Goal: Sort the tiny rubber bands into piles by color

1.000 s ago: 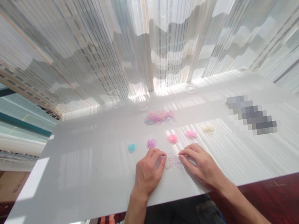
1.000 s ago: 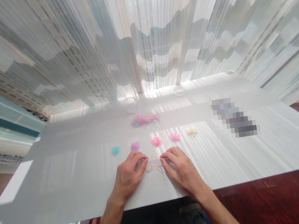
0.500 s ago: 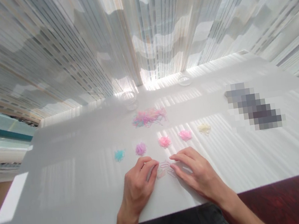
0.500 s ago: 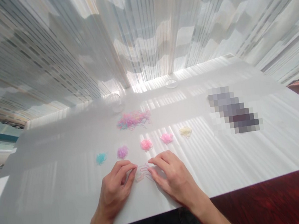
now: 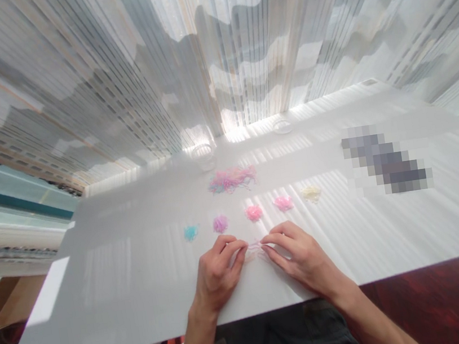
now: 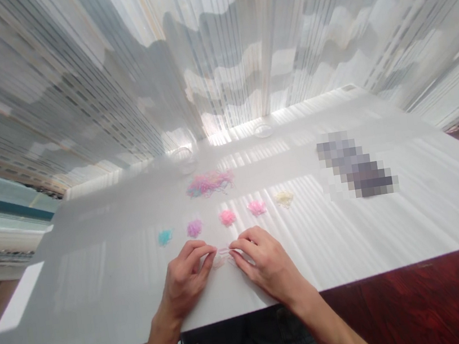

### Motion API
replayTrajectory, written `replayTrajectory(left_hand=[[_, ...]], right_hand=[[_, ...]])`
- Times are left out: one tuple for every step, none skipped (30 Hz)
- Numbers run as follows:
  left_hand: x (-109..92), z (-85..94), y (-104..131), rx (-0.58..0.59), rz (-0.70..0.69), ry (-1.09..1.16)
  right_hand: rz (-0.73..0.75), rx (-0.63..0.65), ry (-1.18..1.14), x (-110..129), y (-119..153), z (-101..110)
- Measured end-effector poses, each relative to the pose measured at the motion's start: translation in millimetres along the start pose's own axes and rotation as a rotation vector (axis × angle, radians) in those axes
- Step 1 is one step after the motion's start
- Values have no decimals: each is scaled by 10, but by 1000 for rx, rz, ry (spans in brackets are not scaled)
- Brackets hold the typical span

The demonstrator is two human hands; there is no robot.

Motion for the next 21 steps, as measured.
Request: replayTrajectory(left_hand=[[4,-7,1,4,-2,1],[5,-12,3,6,-6,0],[4,-15,7,6,-13,-1],[-1,-17,11,6,-24,-3],[-8,-18,15,4,-35,-4],[-16,-16,19,2,-46,-4],[-23,-15,21,1,-54,-3],[-28,-14,23,2,-58,0],[-31,-13,23,3,-60,3],[-33,-10,23,2,-60,7],[-34,-7,23,2,-59,13],[-34,-5,23,3,-58,20],[-34,-3,23,2,-56,26],[-33,-2,23,2,-55,32],[-33,-1,24,2,-53,39],[-34,-1,25,3,-54,45],[-35,-1,26,4,-54,51],[-38,0,26,5,-56,57],[-41,2,26,6,-55,64],[-43,4,24,8,-54,71],[-44,7,22,10,-52,80]], right_hand=[[-2,-1,-8,-1,-1,3],[-4,3,-11,-1,-2,3],[-4,8,-9,0,-3,1],[-3,17,-2,3,-4,-4],[0,26,7,6,-4,-9],[4,34,15,10,-4,-14],[7,41,23,14,-4,-19],[10,46,28,17,-4,-22],[14,49,31,20,-3,-24],[17,50,29,23,-2,-25],[19,50,27,25,-1,-25],[19,52,25,25,0,-26],[18,52,25,25,1,-26],[15,50,26,24,1,-25],[11,48,26,22,1,-23],[6,45,24,19,-1,-19],[-1,41,18,16,-3,-14],[-8,39,8,12,-6,-9],[-17,41,-5,8,-9,-5],[-26,46,-20,3,-12,-4],[-35,52,-34,-1,-15,-1]])
Point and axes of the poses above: each hand's wrist, its own y-axis away from the middle knuckle, its own z-axis out of the back of the hand, x = y × z, the point moved 8 cm from there along -y, towards the middle knuckle, and after that the axes turned 7 degrees about -y, right-handed, at the moved point
